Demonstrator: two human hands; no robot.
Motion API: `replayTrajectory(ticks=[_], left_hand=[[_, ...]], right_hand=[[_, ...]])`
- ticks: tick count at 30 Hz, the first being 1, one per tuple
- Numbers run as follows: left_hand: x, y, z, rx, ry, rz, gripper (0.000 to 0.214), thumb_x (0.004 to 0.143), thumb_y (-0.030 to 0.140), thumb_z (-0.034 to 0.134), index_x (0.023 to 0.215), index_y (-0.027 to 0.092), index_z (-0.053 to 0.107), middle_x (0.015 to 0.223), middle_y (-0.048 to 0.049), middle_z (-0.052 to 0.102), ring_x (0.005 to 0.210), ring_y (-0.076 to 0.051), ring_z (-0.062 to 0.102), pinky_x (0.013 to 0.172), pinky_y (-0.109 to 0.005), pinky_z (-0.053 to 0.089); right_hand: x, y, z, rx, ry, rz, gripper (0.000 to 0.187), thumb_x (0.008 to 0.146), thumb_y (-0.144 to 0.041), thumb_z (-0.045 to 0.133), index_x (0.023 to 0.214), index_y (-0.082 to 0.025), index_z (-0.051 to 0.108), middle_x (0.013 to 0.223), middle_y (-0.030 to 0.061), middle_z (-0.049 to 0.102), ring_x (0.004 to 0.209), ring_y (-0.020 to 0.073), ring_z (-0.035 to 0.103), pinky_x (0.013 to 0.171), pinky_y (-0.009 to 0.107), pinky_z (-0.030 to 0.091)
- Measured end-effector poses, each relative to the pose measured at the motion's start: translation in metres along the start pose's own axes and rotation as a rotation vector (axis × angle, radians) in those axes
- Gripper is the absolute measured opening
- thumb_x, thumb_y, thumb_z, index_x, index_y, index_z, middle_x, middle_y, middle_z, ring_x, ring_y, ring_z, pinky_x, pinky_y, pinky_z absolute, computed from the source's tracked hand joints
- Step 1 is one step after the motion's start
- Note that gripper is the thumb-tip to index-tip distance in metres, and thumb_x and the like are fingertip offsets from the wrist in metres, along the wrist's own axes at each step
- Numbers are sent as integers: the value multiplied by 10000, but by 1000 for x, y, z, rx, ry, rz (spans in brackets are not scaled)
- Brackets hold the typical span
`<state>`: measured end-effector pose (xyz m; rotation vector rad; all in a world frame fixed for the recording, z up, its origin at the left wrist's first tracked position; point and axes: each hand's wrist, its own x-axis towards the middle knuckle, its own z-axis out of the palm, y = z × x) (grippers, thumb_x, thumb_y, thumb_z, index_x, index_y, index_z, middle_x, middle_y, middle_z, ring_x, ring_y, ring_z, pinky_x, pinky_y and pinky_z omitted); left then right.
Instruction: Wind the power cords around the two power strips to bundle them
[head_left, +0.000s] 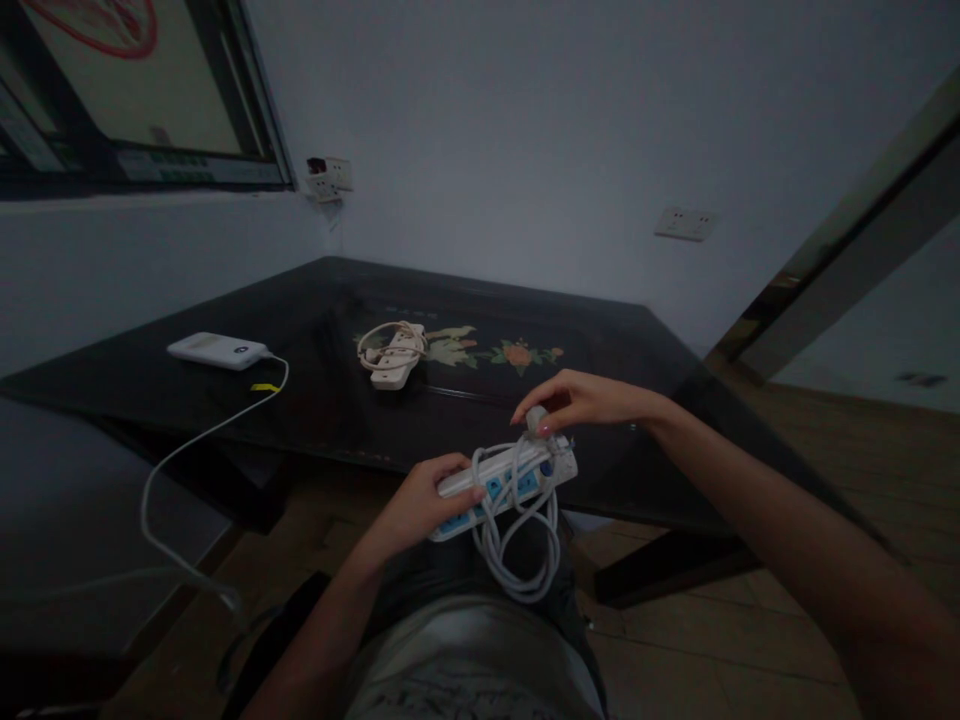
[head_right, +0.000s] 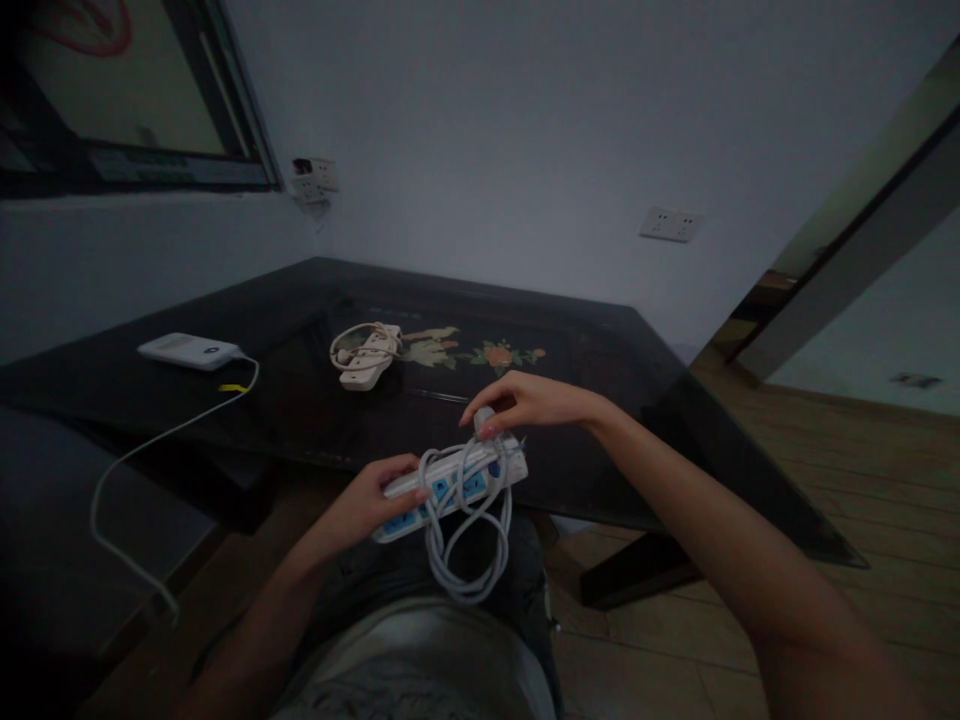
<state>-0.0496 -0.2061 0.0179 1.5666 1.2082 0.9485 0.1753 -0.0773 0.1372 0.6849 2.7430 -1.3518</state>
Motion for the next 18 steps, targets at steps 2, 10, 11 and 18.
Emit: replayTrajectory(ticks=[2,10,11,18], left_hand=[[0,0,2,10,3,4,263,773,383,632,861,136,629,787,-14,592,746,-168,547,649,-235,415],[-2,4,2,93,9,19,265,763,362,635,888,130,656,815,-25,638,755,-174,573,661,-237,433],[-2,5,2,99,13,23,268,765,364,632,896,132,657,821,-25,642,760,-175,576,665,-238,436],[-2,5,0,121,31,31,257,762,358,636,886,134,653,823,-25,633,784,-184,575,690,-246,433]], right_hand=[[1,-2,1,-43,-57,6,419,799,-399,663,1126,-137,674,805,16,664,667,104,536,589,215,385],[14,1,10,-121,-145,33,503,726,-408,736,1138,-128,668,828,36,677,656,108,538,564,206,380],[15,3,11,-139,-114,44,505,712,-420,746,1114,-123,675,825,38,676,660,113,542,563,209,383],[12,4,12,-259,-57,14,418,727,-442,721,980,-110,690,1031,95,654,872,172,591,727,261,445]])
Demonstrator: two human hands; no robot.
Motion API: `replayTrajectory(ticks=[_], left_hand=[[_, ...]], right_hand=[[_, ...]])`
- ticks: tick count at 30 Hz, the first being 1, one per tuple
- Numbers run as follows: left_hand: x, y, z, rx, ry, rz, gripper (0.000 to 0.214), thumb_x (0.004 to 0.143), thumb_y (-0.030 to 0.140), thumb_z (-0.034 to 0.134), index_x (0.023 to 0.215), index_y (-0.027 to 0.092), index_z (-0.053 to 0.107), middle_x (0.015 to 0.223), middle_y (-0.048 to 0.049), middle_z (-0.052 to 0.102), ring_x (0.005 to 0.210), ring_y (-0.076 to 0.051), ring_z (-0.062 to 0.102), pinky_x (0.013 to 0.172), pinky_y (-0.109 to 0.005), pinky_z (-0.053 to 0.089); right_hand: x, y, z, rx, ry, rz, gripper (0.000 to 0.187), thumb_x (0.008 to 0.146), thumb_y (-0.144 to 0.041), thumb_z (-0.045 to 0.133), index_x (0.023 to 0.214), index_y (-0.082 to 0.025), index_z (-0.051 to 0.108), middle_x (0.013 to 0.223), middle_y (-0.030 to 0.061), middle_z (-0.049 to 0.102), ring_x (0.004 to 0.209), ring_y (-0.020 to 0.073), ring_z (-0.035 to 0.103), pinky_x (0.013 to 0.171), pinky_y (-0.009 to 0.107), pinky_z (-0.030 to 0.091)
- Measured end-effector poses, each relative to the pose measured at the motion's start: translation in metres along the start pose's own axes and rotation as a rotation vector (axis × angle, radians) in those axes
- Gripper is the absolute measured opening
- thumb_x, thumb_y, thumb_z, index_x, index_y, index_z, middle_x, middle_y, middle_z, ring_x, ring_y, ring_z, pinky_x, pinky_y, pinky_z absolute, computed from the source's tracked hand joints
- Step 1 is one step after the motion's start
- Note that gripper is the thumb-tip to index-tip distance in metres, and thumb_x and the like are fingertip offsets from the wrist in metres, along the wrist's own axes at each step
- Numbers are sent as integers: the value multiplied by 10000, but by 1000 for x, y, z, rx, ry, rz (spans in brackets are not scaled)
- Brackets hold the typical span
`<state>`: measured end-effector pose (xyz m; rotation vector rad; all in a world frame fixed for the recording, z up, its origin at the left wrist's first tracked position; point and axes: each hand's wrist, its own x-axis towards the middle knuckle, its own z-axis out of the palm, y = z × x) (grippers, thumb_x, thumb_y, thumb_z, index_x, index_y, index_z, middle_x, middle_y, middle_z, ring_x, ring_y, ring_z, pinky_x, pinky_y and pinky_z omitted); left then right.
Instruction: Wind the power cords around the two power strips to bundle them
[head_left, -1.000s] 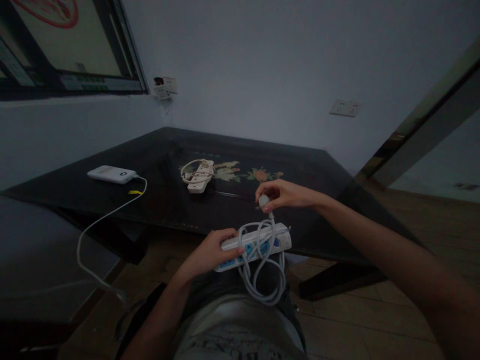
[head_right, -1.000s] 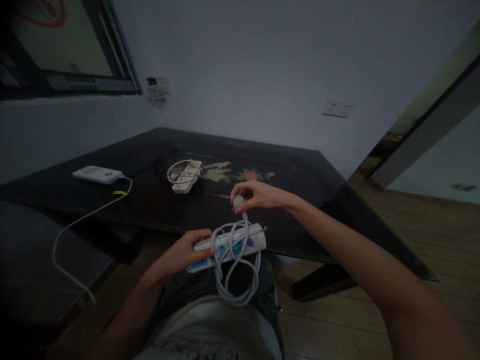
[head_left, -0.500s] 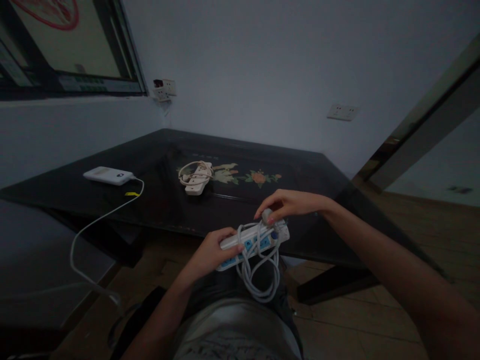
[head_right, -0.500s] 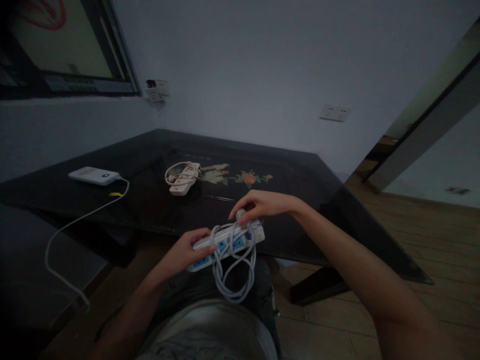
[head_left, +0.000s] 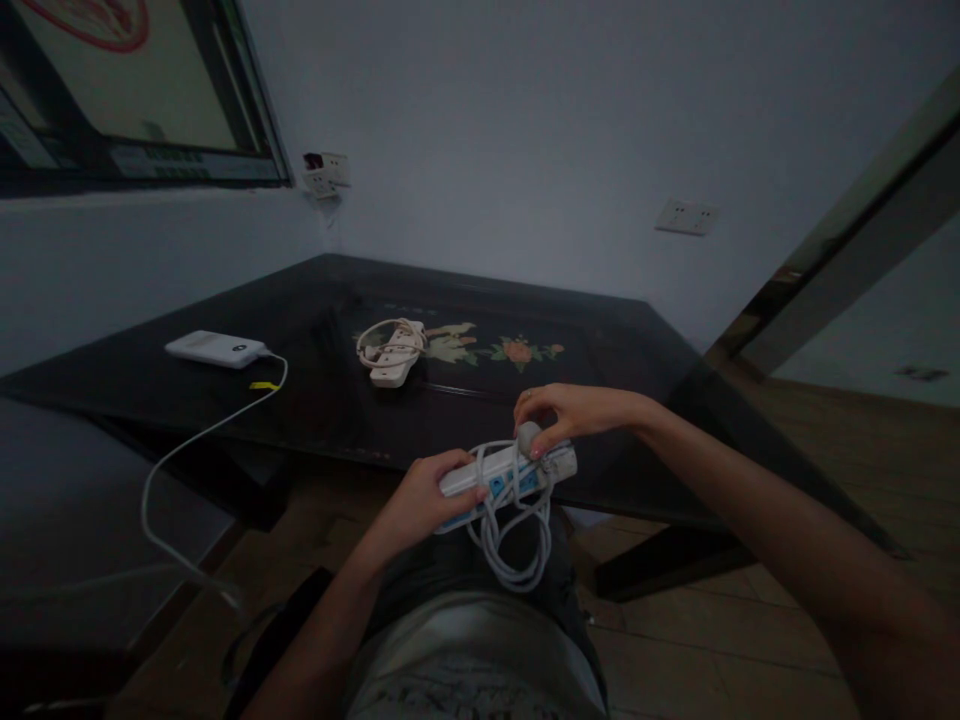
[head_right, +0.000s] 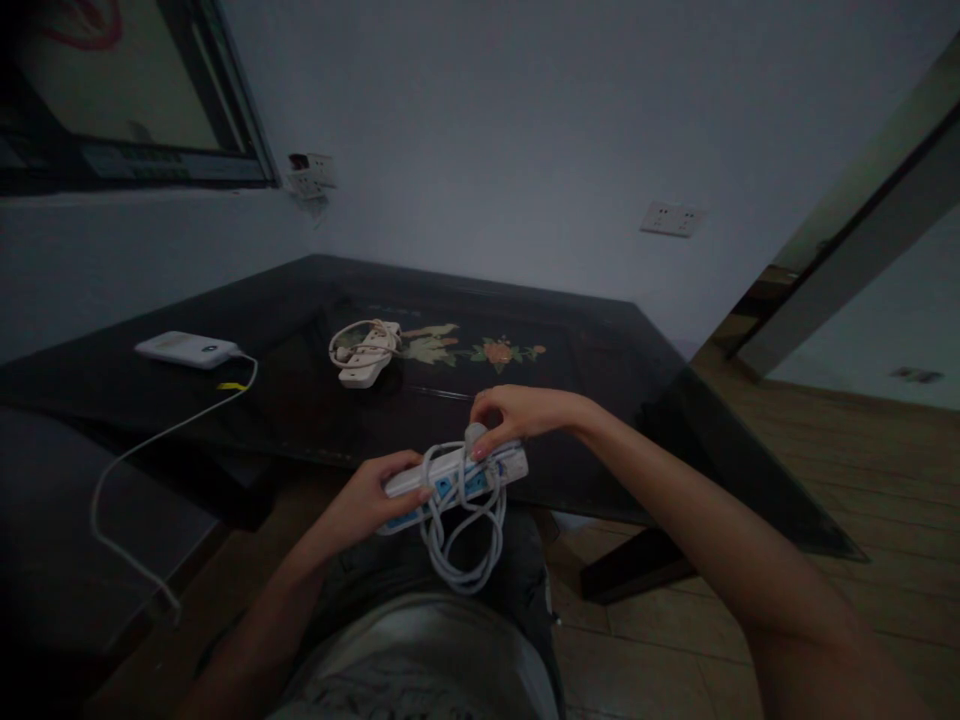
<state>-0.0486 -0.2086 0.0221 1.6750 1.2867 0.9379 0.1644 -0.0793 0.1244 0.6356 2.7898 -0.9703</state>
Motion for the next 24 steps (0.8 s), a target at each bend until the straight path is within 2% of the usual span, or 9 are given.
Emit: replayTrajectory(ticks=[4,7,12,17,24], left_hand=[[1,-1,1,-26,22,-14,259,760,353,634,891,130,647,821,-25,628,789,-185,574,685,-244,429],[1,-1,0,-12,30,-13,271,766,367,633,903,134,640,815,-17,620,770,-177,567,665,-237,423],[2,1,-3,27,15,-4,256,766,358,637,899,139,632,806,-6,615,763,-168,564,662,-227,417],[7,7,-13,26,-19,46,253,783,387,620,875,152,608,788,12,589,736,-150,540,637,-210,412],[22,13,-31,67,-91,71,267,767,393,624,878,150,627,813,3,615,734,-154,536,649,-227,424]], right_hand=[[-3,2,0,171,-83,34,436,706,-423,739,1001,-113,653,957,71,680,822,166,618,712,266,468],[-3,5,3,255,-40,48,420,701,-418,741,971,-114,636,901,59,686,791,163,626,702,273,474],[-2,0,5,151,96,72,435,634,-445,775,892,-121,641,852,51,674,783,175,614,696,282,457],[-2,-13,-7,43,242,89,437,601,-489,777,817,-134,642,793,36,646,760,174,586,644,265,416],[10,-9,-23,85,227,127,350,667,-468,714,700,-148,575,641,-17,551,588,104,473,523,225,309]])
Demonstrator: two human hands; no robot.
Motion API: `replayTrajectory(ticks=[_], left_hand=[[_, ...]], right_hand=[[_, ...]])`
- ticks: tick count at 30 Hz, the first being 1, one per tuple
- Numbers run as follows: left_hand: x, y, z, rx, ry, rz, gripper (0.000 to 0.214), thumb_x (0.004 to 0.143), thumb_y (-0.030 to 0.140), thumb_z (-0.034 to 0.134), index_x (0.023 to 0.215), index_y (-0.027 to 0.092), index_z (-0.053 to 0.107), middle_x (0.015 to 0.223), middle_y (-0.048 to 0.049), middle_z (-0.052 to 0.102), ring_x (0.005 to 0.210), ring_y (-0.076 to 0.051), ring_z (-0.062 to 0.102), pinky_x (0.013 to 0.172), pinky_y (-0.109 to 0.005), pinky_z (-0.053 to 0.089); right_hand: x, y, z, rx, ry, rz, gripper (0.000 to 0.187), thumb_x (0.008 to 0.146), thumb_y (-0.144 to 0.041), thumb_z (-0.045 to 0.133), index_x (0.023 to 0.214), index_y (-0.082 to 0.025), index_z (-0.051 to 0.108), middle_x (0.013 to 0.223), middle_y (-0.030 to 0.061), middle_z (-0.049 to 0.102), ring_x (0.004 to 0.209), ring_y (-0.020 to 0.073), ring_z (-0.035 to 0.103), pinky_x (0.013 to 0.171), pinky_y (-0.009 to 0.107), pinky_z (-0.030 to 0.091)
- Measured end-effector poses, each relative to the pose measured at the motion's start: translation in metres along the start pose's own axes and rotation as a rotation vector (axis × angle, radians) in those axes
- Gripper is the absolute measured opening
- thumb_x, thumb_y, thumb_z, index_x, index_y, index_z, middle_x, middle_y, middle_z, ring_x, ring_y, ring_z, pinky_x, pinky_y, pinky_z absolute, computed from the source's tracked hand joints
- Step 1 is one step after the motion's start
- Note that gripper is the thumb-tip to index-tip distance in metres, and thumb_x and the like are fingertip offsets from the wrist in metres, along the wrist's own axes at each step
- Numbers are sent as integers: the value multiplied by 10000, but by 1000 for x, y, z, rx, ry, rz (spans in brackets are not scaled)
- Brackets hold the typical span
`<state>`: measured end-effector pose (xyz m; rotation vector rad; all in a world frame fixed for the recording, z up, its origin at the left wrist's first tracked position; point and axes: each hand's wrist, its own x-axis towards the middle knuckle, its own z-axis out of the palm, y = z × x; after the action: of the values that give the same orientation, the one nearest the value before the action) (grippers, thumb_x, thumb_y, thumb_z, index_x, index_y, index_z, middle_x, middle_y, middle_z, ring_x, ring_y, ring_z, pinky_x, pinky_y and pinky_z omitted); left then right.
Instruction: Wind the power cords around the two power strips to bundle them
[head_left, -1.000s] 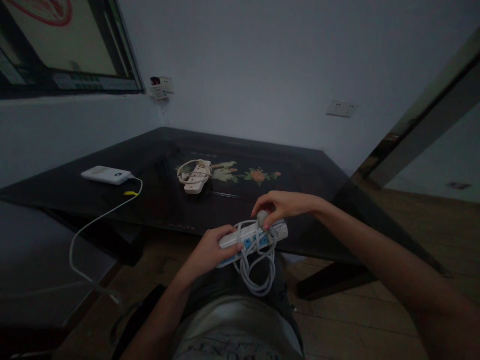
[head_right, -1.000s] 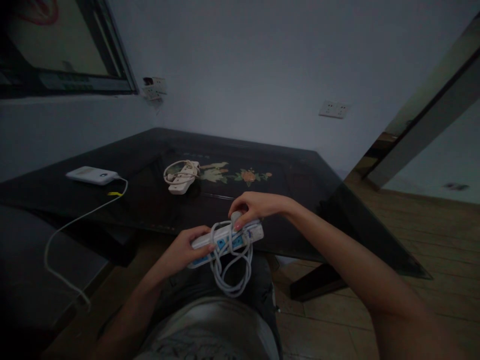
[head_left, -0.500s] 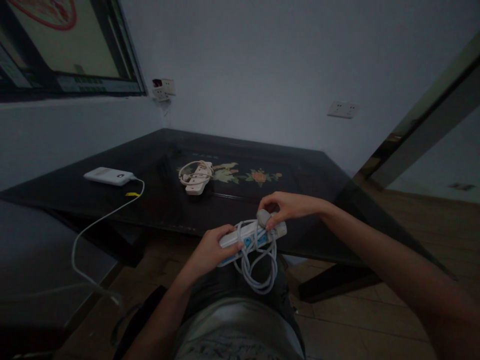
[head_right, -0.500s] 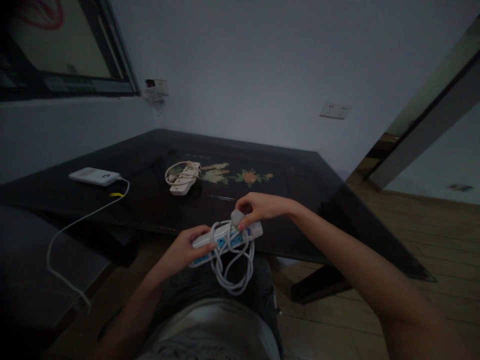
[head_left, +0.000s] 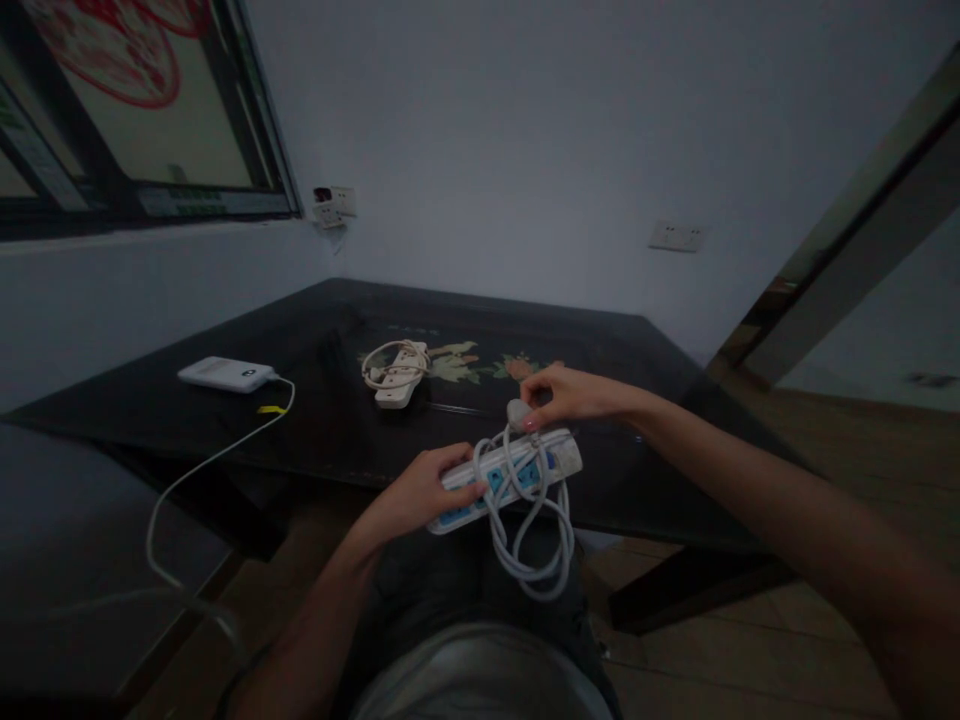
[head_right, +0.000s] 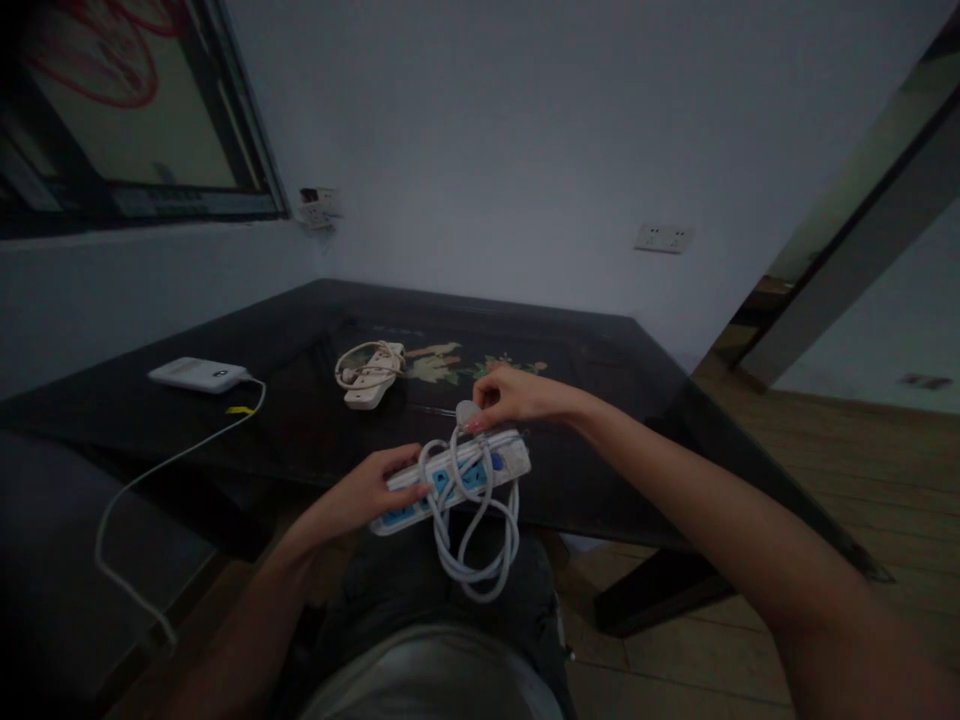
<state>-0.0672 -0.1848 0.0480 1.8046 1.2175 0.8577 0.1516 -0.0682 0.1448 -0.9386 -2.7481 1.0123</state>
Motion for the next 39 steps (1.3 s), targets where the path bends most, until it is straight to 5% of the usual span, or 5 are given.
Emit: replayTrajectory(ticks=[9,18,28,33,39], left_hand=[[24,-27,19,-495,75,-128,378,722,466,690,883,139,590,789,-23,651,696,-173,621,635,-273,488],[69,-47,15,-887,348,-248,287,794,355,682,932,124,583,792,-78,705,642,-194,692,542,-294,567],[118,-70,-18,-799,423,-318,149,872,134,560,991,53,596,735,-105,718,591,-164,687,555,-252,569],[139,-84,-27,-648,448,-378,195,915,188,505,957,44,630,659,-87,692,600,-166,682,571,-258,560],[154,-95,-36,-347,448,-379,273,920,332,534,1081,121,596,969,-65,662,790,-153,653,697,-331,563]], right_hand=[[37,26,1,-49,21,7,363,809,-476,580,823,-121,657,715,30,614,628,117,511,561,230,361],[39,37,0,-10,808,-76,276,875,-370,532,994,-151,653,1045,106,651,1003,198,578,893,328,427],[64,103,78,321,856,123,451,867,-374,501,1246,-130,511,1252,144,587,1014,203,623,864,337,495],[108,114,83,334,920,226,528,863,-332,501,1337,-104,445,1354,169,513,1235,243,500,1007,377,406],[139,117,87,289,963,315,536,864,-295,473,1357,-87,441,1359,185,514,1277,261,466,1055,402,356]])
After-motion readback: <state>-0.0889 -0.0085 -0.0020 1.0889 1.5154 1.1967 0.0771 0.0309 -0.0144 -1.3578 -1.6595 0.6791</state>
